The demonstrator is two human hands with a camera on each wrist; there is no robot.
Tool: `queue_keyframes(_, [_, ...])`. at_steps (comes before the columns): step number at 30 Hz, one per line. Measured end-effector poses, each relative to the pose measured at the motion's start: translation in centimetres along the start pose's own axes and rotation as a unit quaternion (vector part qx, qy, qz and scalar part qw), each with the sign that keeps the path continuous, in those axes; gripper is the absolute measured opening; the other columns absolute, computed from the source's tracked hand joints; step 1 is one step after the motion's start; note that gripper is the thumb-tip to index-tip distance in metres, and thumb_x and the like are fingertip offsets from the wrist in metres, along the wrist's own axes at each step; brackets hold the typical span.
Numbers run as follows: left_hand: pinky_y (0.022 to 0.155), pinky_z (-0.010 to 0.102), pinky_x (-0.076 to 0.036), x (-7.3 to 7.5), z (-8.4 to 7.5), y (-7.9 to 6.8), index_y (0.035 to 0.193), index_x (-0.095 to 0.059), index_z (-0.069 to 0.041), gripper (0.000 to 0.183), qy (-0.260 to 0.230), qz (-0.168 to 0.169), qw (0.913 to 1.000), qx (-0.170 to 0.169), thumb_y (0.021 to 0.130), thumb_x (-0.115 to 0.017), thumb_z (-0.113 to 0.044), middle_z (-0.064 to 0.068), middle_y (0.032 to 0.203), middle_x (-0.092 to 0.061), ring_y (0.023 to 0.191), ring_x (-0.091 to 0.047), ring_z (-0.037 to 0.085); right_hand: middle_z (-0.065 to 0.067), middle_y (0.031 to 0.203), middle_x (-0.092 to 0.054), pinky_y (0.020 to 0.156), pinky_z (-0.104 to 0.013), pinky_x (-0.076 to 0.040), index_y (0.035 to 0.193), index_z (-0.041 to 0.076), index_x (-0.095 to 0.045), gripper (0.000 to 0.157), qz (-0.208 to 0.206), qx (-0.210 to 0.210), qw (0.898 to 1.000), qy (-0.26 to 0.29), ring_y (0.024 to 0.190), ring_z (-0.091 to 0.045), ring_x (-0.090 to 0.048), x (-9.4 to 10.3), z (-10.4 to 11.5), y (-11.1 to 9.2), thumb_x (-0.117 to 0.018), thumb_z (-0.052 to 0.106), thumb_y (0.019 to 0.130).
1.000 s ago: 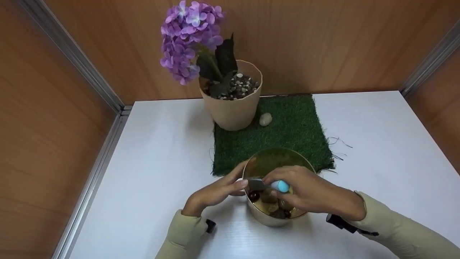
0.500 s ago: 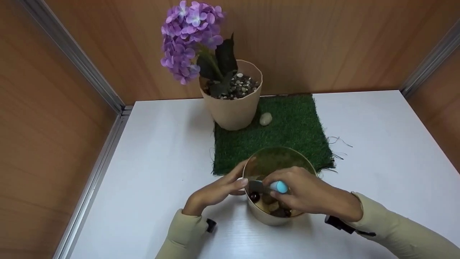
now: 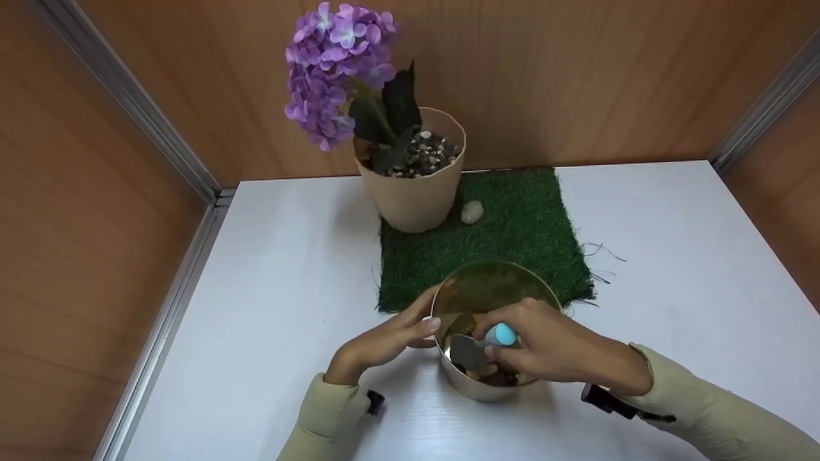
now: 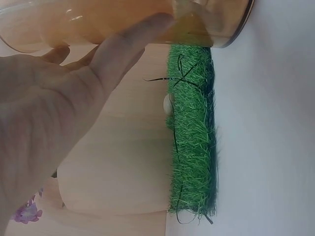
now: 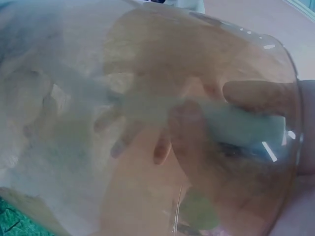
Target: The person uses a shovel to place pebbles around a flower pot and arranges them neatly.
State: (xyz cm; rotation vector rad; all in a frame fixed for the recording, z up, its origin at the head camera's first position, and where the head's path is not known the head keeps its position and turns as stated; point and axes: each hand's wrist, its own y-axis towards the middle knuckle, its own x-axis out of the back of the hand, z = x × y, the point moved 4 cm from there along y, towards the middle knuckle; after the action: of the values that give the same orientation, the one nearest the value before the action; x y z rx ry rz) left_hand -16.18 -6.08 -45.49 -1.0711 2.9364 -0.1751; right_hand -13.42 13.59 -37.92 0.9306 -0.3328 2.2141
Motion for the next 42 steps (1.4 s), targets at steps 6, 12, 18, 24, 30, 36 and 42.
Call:
queue_keyframes(6, [0.094,0.036,-0.043,0.1,0.2,0.0,0.146,-0.009,-0.045,0.057,0.002,-0.003,1.0,-0.001,0.098,-0.04,-0.045,-0.014,0.152,-0.009,0.136,-0.022,0.017,0.016,0.081,-0.065,0.058,-0.025,-0.052,0.096,0.026,-0.069,0.023,0.015,-0.002,0.999,0.042,0.065,-0.002,-0.061,0.1,0.0,-0.1,-0.061,0.007,0.086])
queue_keyframes(12, [0.095,0.035,-0.042,0.1,0.3,0.0,0.146,-0.01,-0.045,0.058,0.004,-0.001,1.0,-0.004,0.096,-0.04,-0.048,-0.013,0.152,-0.009,0.137,-0.02,0.018,0.016,0.078,-0.065,0.056,-0.025,-0.051,0.096,0.026,-0.069,0.023,0.021,-0.013,0.998,0.049,0.06,-0.002,-0.059,0.3,-0.2,-0.1,-0.061,0.008,0.086])
queue_keyframes(18, [0.094,0.036,-0.042,0.1,0.4,0.0,0.146,-0.01,-0.044,0.056,0.0,0.003,1.0,-0.007,0.098,-0.039,-0.043,-0.012,0.152,-0.01,0.137,-0.021,0.019,0.014,0.068,-0.061,0.05,-0.023,-0.048,0.09,0.025,-0.069,0.016,0.02,-0.034,0.999,0.023,0.054,-0.001,-0.054,0.8,-0.2,-0.3,-0.063,0.011,0.086])
queue_keyframes(24, [0.094,0.035,-0.043,0.1,0.3,0.0,0.145,-0.009,-0.045,0.058,0.006,0.001,1.0,-0.004,0.097,-0.04,-0.047,-0.014,0.152,-0.01,0.137,-0.02,0.018,0.012,0.058,-0.052,0.045,-0.019,-0.039,0.086,0.026,-0.069,0.02,0.033,-0.025,0.999,0.028,0.045,0.0,-0.042,1.0,0.2,-0.1,-0.06,0.007,0.086])
queue_keyframes(30, [0.093,0.036,-0.043,0.1,0.3,0.0,0.146,-0.009,-0.045,0.057,0.012,-0.002,0.9999,-0.006,0.097,-0.039,-0.045,-0.014,0.152,-0.01,0.137,-0.02,0.017,0.016,0.066,-0.06,0.05,-0.022,-0.047,0.088,0.023,-0.07,0.015,0.02,-0.03,0.999,0.007,0.051,0.001,-0.051,0.7,0.5,0.2,-0.063,0.011,0.085])
queue_keyframes(36, [0.094,0.037,-0.043,0.0,0.3,0.0,0.145,-0.009,-0.045,0.059,0.009,-0.003,0.9999,-0.005,0.096,-0.04,-0.05,-0.013,0.152,-0.01,0.137,-0.021,0.021,0.012,0.077,-0.066,0.051,-0.025,-0.05,0.091,0.02,-0.071,0.007,0.001,-0.066,0.998,0.003,0.058,-0.002,-0.058,0.9,-0.1,0.3,-0.067,0.021,0.086])
queue_keyframes(42, [0.094,0.039,-0.042,0.0,0.0,0.0,0.146,-0.008,-0.044,0.059,-0.001,0.002,1.0,-0.009,0.096,-0.04,-0.048,-0.012,0.152,-0.008,0.137,-0.02,0.022,0.005,0.08,-0.069,0.046,-0.026,-0.049,0.094,0.016,-0.072,0.01,0.008,-0.09,0.995,0.033,0.055,-0.006,-0.058,1.8,-0.7,0.1,-0.064,0.015,0.087])
